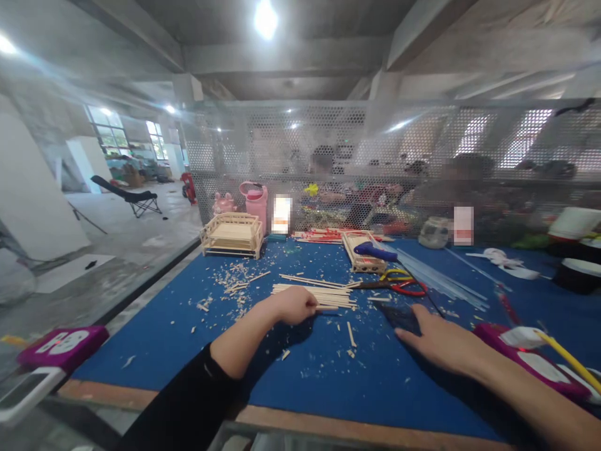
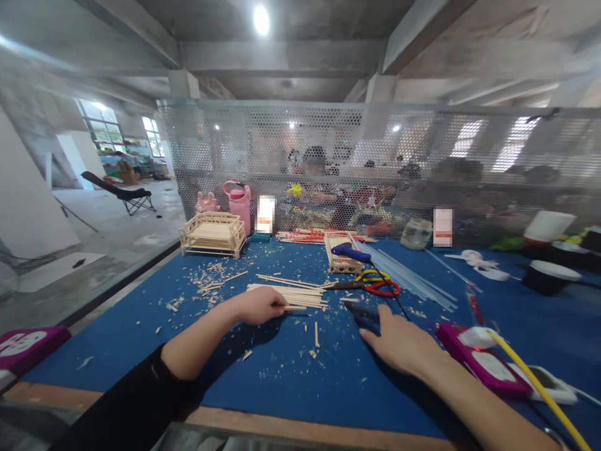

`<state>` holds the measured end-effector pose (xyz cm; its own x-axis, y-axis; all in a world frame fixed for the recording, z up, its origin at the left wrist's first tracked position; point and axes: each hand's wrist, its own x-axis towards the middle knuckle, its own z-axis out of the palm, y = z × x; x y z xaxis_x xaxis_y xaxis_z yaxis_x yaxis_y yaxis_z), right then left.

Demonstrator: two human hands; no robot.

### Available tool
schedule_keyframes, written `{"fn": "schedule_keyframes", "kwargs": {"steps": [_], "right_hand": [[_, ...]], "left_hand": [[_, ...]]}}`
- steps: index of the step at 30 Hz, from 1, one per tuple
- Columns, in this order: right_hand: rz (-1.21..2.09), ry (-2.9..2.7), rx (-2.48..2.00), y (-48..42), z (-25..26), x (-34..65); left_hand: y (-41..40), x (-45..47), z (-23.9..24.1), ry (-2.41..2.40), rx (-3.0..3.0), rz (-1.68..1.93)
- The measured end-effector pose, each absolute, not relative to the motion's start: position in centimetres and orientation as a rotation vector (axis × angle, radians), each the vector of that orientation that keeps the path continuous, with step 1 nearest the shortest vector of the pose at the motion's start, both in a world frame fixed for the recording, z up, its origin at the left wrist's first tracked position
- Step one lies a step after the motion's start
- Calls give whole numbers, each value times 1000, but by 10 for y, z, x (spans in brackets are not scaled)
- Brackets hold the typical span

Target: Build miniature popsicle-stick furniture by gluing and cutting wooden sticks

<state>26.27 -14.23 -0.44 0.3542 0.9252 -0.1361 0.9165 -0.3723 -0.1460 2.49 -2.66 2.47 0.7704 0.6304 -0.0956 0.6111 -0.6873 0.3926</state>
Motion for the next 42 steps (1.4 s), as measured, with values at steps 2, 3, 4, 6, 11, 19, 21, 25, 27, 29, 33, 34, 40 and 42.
{"fn": "schedule_keyframes", "kwargs": {"steps": [2,3,4,6,11,19,21,25,27,29,33,34,40,42], "right_hand": [[260,-1749,-2564,-143,-9,255],[221,-1737,-2579,-141,-11,252],[176,-1711,-2599,-138,-12,250],[74,-1654,-2633,-130,-13,250],[-141,-1716,-2601,-111,-1,248],[15,-2075,-2136,-75,32,200],[26,-2029,-2100,-67,21,198],[48,-1956,-2078,-62,-5,203],[88,-1948,-2056,-62,-11,205],[115,-1892,-2040,-63,-11,207],[120,-1777,-1982,-61,-6,209],[124,-1782,-1965,-61,-4,210],[394,-2013,-1877,-64,1,214],[556,-2110,-1849,-67,0,213]], "left_hand": [[-26,26,20,894,2656,56],[-25,27,16,893,2686,72],[-23,28,13,899,2709,92],[-20,31,7,924,2743,147],[-17,34,0,1039,2731,225],[-22,34,1,1121,2684,195],[-19,33,0,1150,2678,181],[-10,31,-1,1209,2733,191],[-9,31,-1,1203,2771,210],[-12,31,0,1191,2789,226],[-24,33,2,1119,2774,195],[-26,33,2,1109,2763,175],[-23,32,1,1097,2691,154],[-22,31,0,1092,2705,153]]}}
